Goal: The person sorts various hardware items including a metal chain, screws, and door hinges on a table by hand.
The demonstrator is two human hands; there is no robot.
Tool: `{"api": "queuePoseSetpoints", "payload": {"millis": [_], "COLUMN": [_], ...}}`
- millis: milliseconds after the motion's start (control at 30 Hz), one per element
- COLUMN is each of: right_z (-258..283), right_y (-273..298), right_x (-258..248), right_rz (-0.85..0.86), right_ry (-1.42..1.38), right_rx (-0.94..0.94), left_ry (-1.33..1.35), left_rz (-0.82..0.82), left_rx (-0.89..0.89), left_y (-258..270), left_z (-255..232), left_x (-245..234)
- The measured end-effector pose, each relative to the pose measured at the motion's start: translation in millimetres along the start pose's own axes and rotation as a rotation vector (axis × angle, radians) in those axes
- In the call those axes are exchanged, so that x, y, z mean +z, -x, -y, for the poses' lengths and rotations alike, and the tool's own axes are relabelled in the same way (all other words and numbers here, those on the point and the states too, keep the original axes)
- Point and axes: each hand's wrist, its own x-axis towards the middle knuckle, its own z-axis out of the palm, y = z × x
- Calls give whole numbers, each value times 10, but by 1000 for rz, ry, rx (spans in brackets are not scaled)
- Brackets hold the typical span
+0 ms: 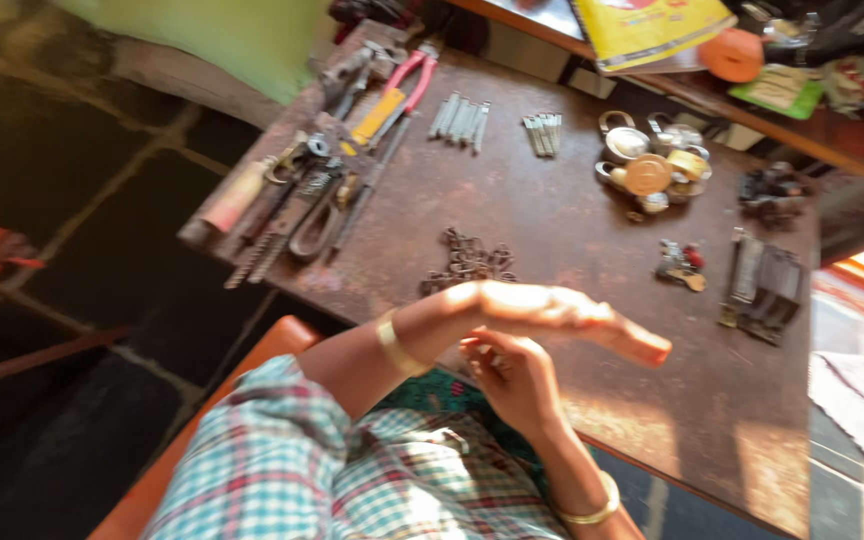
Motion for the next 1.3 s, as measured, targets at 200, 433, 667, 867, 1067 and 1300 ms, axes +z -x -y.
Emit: {"api": "queuePoseSetpoints", "payload": {"millis": [200,433,667,867,1067,1300], "right_z": [95,163,91,124,135,85], "right_y": [37,-24,-65,-82,-88,-87], "right_x": [11,22,57,52,69,89], "right_rz": [-58,-45,-119,-143,-148,-164], "right_ry": [-78,-264,-400,-334,-285,-303], "right_rx": [-106,51,85,98,105,83], "left_ry": [-612,-1102,-1213,-1077,-931,-623], "left_rz": [-703,-839,-970,-1069,-1118,-1387], "left_rx": [-445,-675,-568,-510,-493,-417], "left_y": [583,1233,1347,1442,1513,1582], "left_z": [-381,-49,65,46,69,276], "left_x": [48,216,469,469,439,395]}}
